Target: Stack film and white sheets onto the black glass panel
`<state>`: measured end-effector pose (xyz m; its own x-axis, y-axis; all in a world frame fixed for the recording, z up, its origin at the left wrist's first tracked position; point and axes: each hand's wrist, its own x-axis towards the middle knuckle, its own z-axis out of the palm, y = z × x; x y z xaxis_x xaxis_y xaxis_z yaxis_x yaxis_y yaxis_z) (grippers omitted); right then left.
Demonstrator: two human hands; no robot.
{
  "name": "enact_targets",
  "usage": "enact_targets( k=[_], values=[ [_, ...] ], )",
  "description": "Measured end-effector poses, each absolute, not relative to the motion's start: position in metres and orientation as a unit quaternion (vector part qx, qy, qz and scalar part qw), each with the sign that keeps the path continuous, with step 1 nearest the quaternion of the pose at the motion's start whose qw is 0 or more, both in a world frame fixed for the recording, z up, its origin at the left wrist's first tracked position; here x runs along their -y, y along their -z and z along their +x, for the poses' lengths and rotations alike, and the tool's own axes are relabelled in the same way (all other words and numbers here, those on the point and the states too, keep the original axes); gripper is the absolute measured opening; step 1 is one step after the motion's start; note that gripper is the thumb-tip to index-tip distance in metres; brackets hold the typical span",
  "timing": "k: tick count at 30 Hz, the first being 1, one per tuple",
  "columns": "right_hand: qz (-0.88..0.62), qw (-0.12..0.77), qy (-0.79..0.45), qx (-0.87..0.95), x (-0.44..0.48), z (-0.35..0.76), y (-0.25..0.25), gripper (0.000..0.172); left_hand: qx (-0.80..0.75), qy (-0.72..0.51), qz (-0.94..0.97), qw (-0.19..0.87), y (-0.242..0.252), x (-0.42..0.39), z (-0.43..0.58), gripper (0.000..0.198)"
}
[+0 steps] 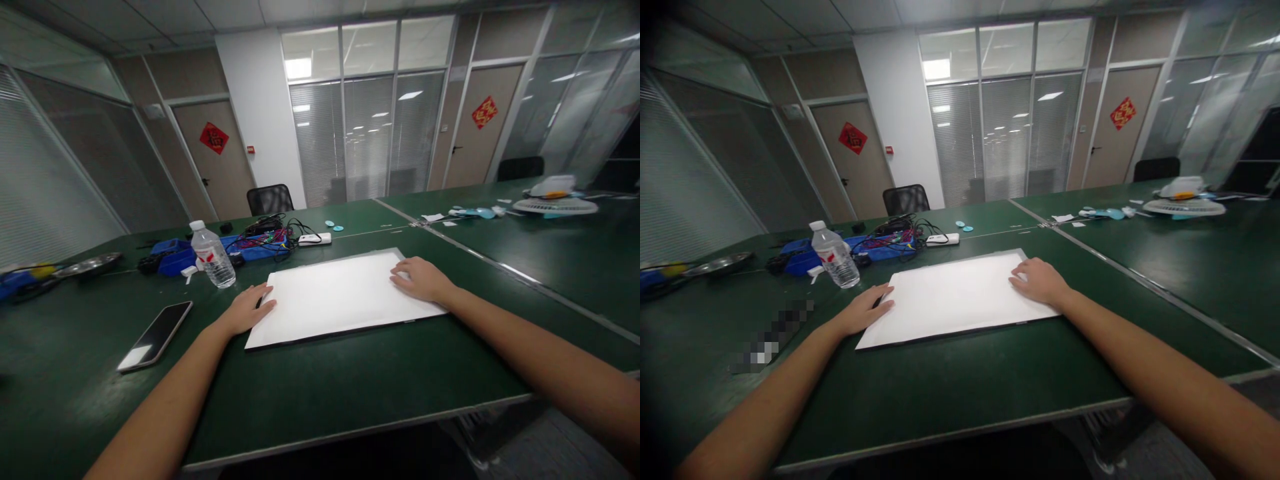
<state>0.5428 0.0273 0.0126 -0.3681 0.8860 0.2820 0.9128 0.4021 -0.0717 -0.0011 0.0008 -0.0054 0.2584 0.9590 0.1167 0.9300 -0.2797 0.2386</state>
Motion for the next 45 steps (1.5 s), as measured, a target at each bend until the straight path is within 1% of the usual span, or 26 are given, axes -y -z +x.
enact_targets(
  k=[8, 11, 14, 16, 18, 22, 26, 29, 33, 35, 38, 41, 45],
  values=[
    [-0.505, 0.152, 0.019, 0.849, -0.022, 0.539, -0.011, 0.061, -0.595, -0.125, 0.792, 0.053, 0.004, -0.001, 0.002, 0.105],
    [-0.545, 0.171, 0.045, 0.820, -0.025, 0.542, -0.011, 0.061, -0.592, -0.129, 0.794, 0.049, 0.004, -0.001, 0.001, 0.095],
    [-0.630, 0.180, 0.070, 0.752, -0.032, 0.552, -0.009, 0.058, -0.585, -0.128, 0.799, 0.050, 0.003, 0.000, -0.001, 0.086],
    [-0.674, 0.170, 0.059, 0.717, -0.038, 0.562, -0.008, 0.055, -0.580, -0.125, 0.803, 0.054, 0.003, -0.001, -0.001, 0.083],
    [-0.689, 0.166, 0.043, 0.704, -0.043, 0.572, -0.005, 0.053, -0.583, -0.128, 0.801, 0.057, 0.004, -0.001, -0.001, 0.085],
    [-0.688, 0.190, 0.022, 0.700, -0.049, 0.582, -0.001, 0.053, -0.612, -0.135, 0.777, 0.059, 0.009, -0.004, 0.001, 0.094],
    [-0.652, 0.216, -0.040, 0.726, -0.050, 0.579, -0.001, 0.052, -0.619, -0.103, 0.777, 0.052, 0.012, -0.005, 0.004, 0.089],
    [-0.633, 0.273, -0.114, 0.715, -0.050, 0.574, -0.002, 0.046, -0.624, -0.074, 0.777, 0.039, 0.010, -0.004, 0.007, 0.090],
    [-0.634, 0.428, -0.274, 0.582, -0.055, 0.575, -0.005, 0.040, -0.627, -0.049, 0.777, 0.041, 0.008, -0.002, 0.010, 0.091],
    [-0.599, 0.489, -0.374, 0.513, -0.057, 0.580, -0.007, 0.046, -0.628, -0.044, 0.776, 0.040, 0.008, -0.002, 0.010, 0.090],
    [-0.522, 0.525, -0.480, 0.471, -0.054, 0.587, -0.010, 0.064, -0.628, -0.048, 0.776, 0.034, 0.011, -0.004, 0.008, 0.090],
    [-0.457, 0.549, -0.515, 0.474, -0.051, 0.589, -0.012, 0.075, -0.626, -0.057, 0.777, 0.032, 0.014, -0.006, 0.004, 0.090],
    [-0.377, 0.585, -0.492, 0.523, -0.051, 0.586, -0.013, 0.075, -0.618, -0.061, 0.783, 0.035, 0.013, -0.006, 0.000, 0.089]
  ],
)
